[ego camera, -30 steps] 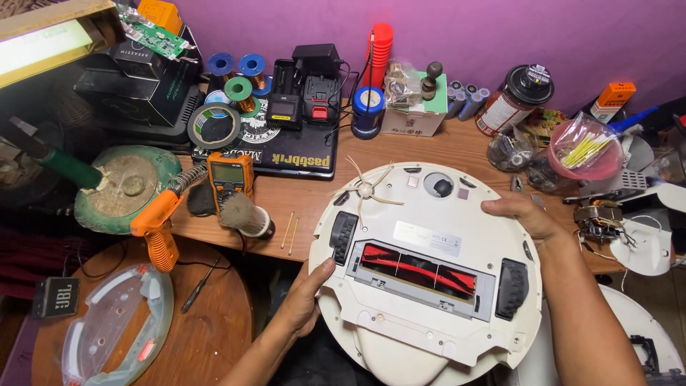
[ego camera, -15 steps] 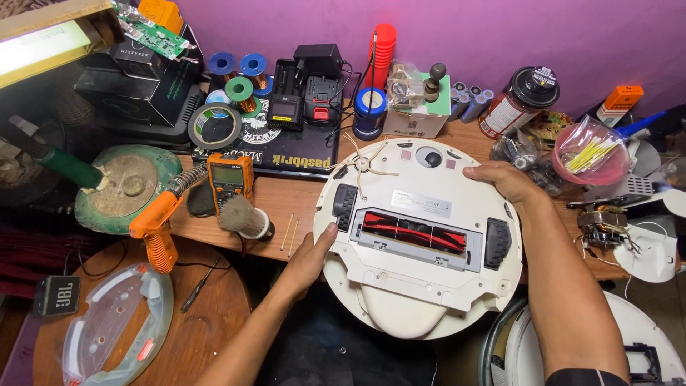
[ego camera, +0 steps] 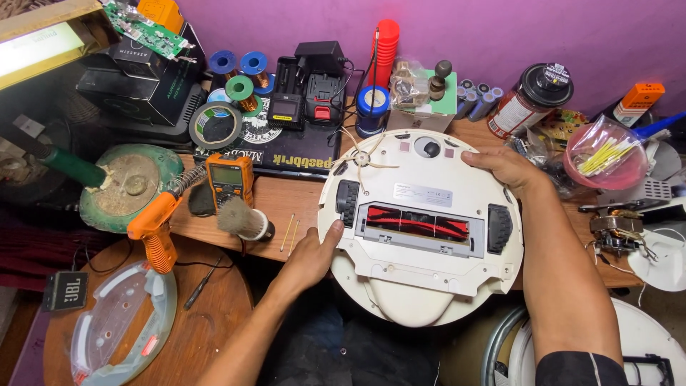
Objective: Inspecting and cleaning the components of a robot vacuum cleaner on a workbench.
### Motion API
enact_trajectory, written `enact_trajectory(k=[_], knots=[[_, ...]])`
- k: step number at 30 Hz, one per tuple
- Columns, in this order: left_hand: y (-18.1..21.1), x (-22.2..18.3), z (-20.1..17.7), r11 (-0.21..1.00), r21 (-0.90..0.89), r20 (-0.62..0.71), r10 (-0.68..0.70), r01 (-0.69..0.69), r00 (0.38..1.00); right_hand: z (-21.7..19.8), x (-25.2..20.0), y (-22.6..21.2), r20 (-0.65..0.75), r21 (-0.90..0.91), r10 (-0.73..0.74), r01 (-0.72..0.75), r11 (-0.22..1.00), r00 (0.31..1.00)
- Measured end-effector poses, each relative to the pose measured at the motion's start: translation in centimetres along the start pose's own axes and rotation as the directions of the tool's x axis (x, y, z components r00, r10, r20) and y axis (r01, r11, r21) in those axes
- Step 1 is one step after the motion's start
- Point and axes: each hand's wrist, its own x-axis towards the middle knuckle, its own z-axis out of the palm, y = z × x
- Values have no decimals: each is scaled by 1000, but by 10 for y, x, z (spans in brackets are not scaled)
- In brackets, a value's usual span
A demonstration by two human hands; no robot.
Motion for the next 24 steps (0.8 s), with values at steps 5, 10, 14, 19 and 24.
enact_trajectory(k=[5, 10, 14, 19, 24], knots=[[3, 2, 2, 1000, 27, -7, -6, 6, 1000, 3, 8, -7, 12, -23, -7, 7, 1000, 1000], [8, -1, 2, 999, 34, 4, -13, 12, 1000, 11, 8, -18, 23, -49, -43, 44, 998, 999], [6, 3, 4, 999, 36, -14, -15, 15, 1000, 7, 19, -17, 23, -53, -45, 46, 998, 999], [12, -4, 2, 1000, 6, -38, 5, -4, 999, 0, 29, -16, -5, -119, -106, 105, 987, 994], [15, -6, 1, 1000, 10, -42, 2, -2, 999, -1, 40, -13, -25, -155, -129, 124, 980, 991]])
